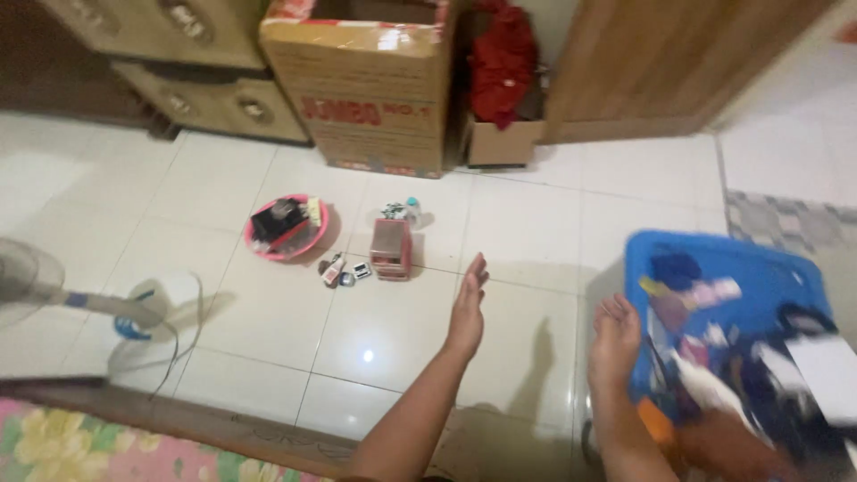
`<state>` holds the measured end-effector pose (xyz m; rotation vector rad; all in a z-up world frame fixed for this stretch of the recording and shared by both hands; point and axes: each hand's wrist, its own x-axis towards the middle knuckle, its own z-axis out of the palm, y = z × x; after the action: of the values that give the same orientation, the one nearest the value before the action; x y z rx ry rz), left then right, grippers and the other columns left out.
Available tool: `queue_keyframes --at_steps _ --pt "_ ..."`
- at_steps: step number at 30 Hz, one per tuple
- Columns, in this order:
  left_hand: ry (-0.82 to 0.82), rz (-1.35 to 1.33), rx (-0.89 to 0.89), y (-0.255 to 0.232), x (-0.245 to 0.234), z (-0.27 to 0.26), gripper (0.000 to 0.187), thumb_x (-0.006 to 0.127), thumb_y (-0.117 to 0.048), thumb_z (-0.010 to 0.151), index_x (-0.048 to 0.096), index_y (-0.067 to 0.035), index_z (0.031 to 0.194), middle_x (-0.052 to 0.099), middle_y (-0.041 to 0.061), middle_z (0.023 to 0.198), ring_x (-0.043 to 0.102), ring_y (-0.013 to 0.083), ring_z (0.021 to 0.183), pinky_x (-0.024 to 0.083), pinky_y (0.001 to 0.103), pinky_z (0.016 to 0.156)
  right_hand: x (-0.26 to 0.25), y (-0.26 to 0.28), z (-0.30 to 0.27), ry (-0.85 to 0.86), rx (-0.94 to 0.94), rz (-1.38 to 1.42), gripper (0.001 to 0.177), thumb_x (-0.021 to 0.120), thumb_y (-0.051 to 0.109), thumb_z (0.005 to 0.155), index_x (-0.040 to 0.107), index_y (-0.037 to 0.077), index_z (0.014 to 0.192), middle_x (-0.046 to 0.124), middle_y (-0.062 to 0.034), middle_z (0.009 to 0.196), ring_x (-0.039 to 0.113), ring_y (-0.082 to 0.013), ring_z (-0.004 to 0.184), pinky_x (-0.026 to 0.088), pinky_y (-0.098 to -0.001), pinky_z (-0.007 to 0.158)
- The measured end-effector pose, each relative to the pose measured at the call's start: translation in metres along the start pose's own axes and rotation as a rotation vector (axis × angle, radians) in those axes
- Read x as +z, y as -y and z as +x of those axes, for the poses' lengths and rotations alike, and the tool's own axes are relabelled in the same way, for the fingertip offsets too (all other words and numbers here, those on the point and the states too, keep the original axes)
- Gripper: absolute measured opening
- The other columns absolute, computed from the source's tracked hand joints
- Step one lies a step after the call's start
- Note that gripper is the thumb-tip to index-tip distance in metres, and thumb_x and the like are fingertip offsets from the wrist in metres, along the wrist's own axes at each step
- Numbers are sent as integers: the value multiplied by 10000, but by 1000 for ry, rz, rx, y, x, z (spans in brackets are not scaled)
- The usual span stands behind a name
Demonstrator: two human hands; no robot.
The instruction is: Cleaning a container and a picture frame using a small pink cloth.
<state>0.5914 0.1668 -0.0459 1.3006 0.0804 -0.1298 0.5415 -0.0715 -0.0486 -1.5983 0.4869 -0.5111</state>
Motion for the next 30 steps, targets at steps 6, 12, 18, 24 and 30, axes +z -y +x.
queue_keyframes --at_steps 6,12,18,24,30 --pt "-137 66 -102 -10 -79 26 695 237 -565 1044 340 -161 1600 403 110 1627 429 279 1461 305 430 1195 135 41 24 215 68 151 453 490 37 969 500 -3 1420 583 -200 1355 603 -254 1237 489 -352 1043" --pt "-265 69 -56 -63 -127 35 701 230 -553 1049 306 -148 1616 408 128 1616 414 266 1476 300 419 1194 193 105 20 250 121 -3 477 482 35 936 512 20 1412 605 -170 1366 609 -223 1237 481 -338 1042" --pt "-323 -8 54 -91 -182 31 698 235 -554 1060 272 -131 1614 333 117 1652 370 274 1503 270 411 1220 266 117 12 401 53 132 440 507 59 953 526 10 1391 629 -179 1318 622 -229 1203 495 -330 1025" --pt "-636 -42 167 -131 -263 -2 727 227 -586 1044 320 -138 1609 406 134 1622 443 310 1443 334 464 1187 349 150 -20 616 36 130 421 538 72 950 545 11 1367 645 -177 1321 622 -213 1161 491 -325 966" --pt "-861 -68 85 -116 -303 -41 754 228 -633 1011 293 -176 1607 345 107 1656 361 280 1505 259 476 1203 421 90 -30 776 113 196 404 519 75 961 553 -2 1356 661 -187 1275 635 -194 1145 513 -308 993"
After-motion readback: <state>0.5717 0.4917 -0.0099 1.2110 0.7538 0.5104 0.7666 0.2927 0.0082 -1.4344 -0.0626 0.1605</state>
